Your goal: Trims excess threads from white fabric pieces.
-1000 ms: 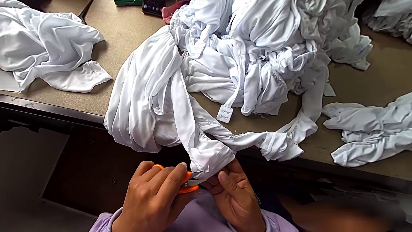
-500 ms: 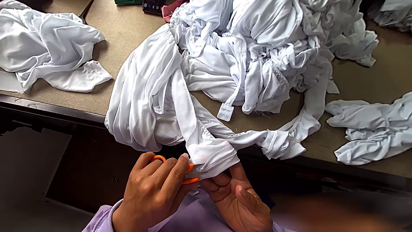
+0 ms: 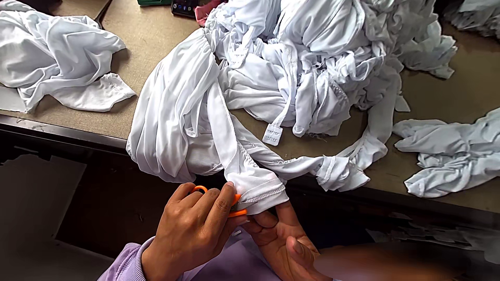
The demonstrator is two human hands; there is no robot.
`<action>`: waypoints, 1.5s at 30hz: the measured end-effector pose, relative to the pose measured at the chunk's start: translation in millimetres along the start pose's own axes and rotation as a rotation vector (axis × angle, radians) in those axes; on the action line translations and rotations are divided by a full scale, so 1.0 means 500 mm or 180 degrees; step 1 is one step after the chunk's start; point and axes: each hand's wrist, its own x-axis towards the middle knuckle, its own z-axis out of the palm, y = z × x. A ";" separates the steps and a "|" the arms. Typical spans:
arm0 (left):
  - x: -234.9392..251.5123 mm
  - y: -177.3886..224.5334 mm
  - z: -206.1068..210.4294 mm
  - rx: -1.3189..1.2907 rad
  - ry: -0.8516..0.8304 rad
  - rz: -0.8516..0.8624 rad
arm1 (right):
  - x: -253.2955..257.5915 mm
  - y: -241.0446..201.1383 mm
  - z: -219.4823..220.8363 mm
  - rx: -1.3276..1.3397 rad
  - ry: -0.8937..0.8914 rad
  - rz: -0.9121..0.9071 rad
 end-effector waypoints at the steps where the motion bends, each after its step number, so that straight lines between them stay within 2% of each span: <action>1: 0.000 0.000 0.001 -0.0009 0.0008 0.0000 | 0.000 0.000 0.000 -0.0036 0.0003 -0.0004; 7: -0.007 -0.001 0.010 -0.0138 0.0080 -0.0036 | 0.001 0.003 0.001 -0.0073 -0.0022 -0.0003; 27: 0.003 -0.005 0.009 -0.0070 0.0192 0.0020 | 0.012 0.009 0.008 -0.1057 -0.0296 -0.0035; 45: 0.004 -0.003 0.007 0.0080 0.0172 0.0006 | 0.012 0.006 0.007 -0.1262 -0.0397 0.0025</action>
